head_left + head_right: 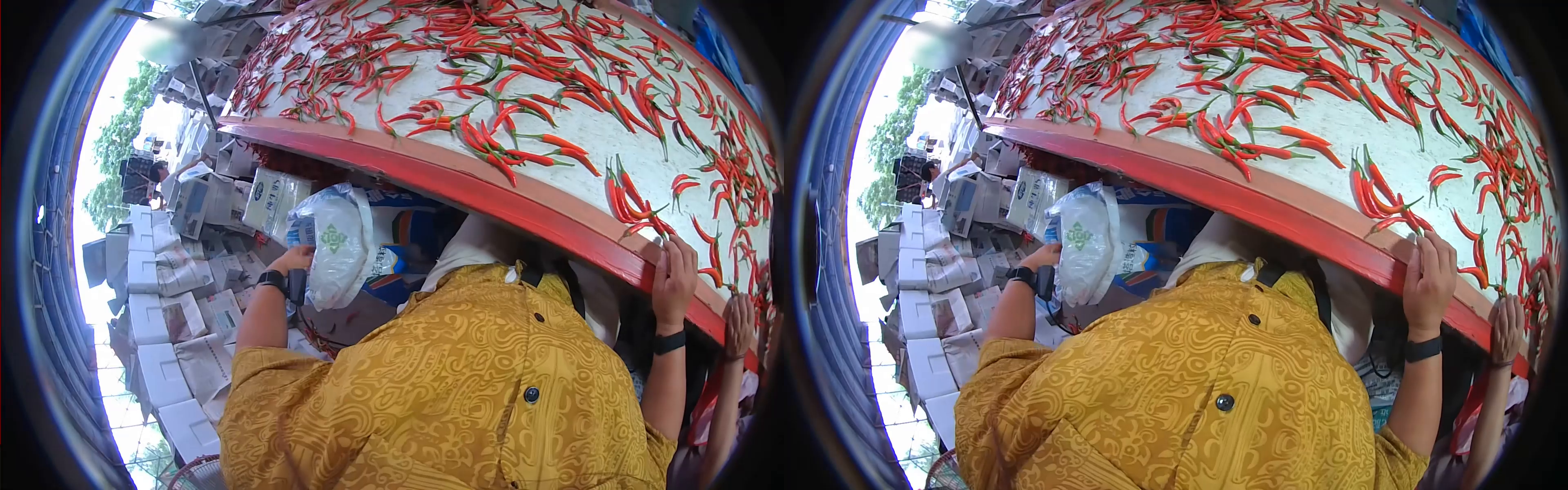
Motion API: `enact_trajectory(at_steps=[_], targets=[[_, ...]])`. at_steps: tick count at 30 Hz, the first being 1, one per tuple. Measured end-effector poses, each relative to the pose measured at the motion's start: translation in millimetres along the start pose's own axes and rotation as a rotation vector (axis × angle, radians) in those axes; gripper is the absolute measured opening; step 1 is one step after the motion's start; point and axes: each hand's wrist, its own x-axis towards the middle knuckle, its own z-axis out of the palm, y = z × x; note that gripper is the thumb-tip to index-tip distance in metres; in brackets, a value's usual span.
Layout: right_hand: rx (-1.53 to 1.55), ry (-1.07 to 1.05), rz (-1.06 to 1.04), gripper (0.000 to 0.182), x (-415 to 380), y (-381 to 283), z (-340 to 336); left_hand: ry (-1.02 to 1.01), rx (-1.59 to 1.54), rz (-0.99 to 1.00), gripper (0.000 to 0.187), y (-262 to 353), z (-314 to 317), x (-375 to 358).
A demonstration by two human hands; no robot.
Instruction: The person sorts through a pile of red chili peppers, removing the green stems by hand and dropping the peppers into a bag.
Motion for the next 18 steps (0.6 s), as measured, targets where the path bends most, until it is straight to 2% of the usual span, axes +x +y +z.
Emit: enact_trajectory(at_steps=[1, 2, 4, 5, 6, 7, 8, 10, 12, 13, 15, 16, 18], targets=[[-0.007, -0.010, 0.007, 0.015, -3, 5, -3, 0.132, 0.308, 0.206, 0.021, 7, 5, -4], [-0.017, -0.017, 0.013, 0.015, -4, 11, -5, 0.291, 0.342, 0.049, 0.025, 13, -1, -2], [-0.021, -0.020, 0.011, 0.015, -7, 20, -10, 0.586, 0.319, -0.295, 0.026, 110, -42, 1], [-0.022, -0.027, 0.013, 0.016, -10, 24, -11, 0.832, 0.430, -0.106, 0.021, 139, -56, 9], [-0.023, -0.028, 0.014, 0.016, -12, 29, -13, 0.928, 0.245, 0.214, 0.021, 194, -69, 7], [-0.027, -0.031, 0.016, 0.016, -14, 34, -15, 0.858, -0.022, 0.375, 0.023, 250, -68, 9], [-0.032, -0.033, 0.020, 0.016, -17, 39, -17, 0.759, -0.057, 0.324, 0.027, 280, -65, 28], [-0.035, -0.030, 0.032, 0.016, -22, 47, -23, 0.669, 0.050, 0.590, 0.030, 301, -53, 105], [-0.044, -0.025, 0.052, 0.015, -27, 55, -28, 0.696, 0.269, 0.692, 0.033, 328, -37, 152], [-0.047, -0.024, 0.044, 0.015, -29, 60, -31, 0.689, 0.266, 0.705, 0.033, 337, -35, 165], [-0.055, -0.018, 0.034, 0.015, -32, 68, -35, 0.413, 0.256, 0.514, 0.030, 349, -32, 184], [-0.061, -0.021, 0.043, 0.015, -33, 72, -37, 0.405, 0.256, 0.522, 0.030, 354, -32, 189], [-0.055, -0.033, 0.025, 0.016, -34, 79, -43, 0.261, 0.217, 0.413, 0.027, 357, -36, 191]])
